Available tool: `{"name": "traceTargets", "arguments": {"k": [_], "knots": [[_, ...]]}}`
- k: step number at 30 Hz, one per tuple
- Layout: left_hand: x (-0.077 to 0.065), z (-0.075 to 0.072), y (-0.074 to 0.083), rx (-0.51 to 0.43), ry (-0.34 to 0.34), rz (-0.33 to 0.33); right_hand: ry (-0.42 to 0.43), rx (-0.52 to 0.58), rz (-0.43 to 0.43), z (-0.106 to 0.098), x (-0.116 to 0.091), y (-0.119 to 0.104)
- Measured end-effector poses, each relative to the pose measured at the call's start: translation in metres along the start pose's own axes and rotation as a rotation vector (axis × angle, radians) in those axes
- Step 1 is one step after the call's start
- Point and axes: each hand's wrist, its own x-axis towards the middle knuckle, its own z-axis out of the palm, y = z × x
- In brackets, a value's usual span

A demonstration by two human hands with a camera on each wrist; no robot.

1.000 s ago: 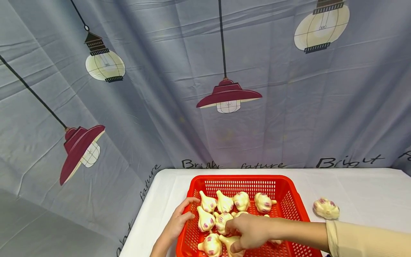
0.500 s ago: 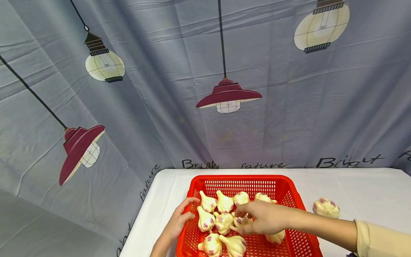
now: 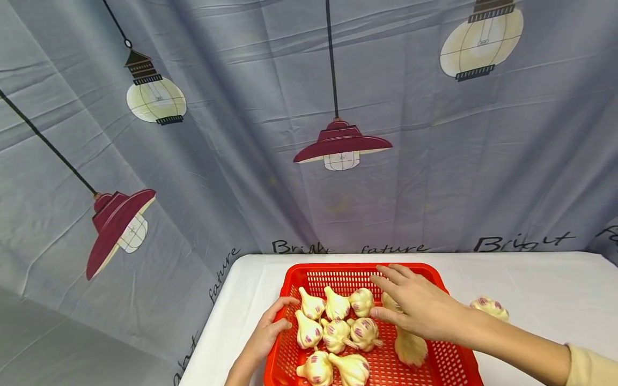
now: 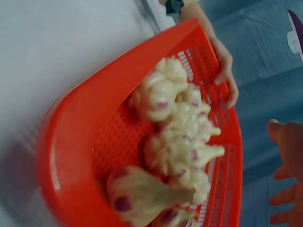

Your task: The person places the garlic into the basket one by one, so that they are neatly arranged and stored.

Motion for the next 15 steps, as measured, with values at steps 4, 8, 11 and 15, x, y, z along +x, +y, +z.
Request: {"name": "traceTargets", "arguments": {"k": [4, 8, 11, 15], "knots": [[0.000, 0.000, -0.001, -0.005, -0.006, 0.002, 0.064, -0.054, 0.045, 0.001, -0.008, 0.014], [0.000, 0.000, -0.001, -0.011, -0.018, -0.002, 0.099, -0.073, 0.104, 0.002, -0.019, 0.031], [-0.001, 0.000, -0.001, -0.011, -0.016, -0.010, 0.119, -0.085, 0.146, 0.002, -0.027, 0.044], [-0.001, -0.001, -0.002, -0.015, -0.004, -0.009, 0.137, -0.092, 0.186, 0.001, -0.036, 0.057]]}}
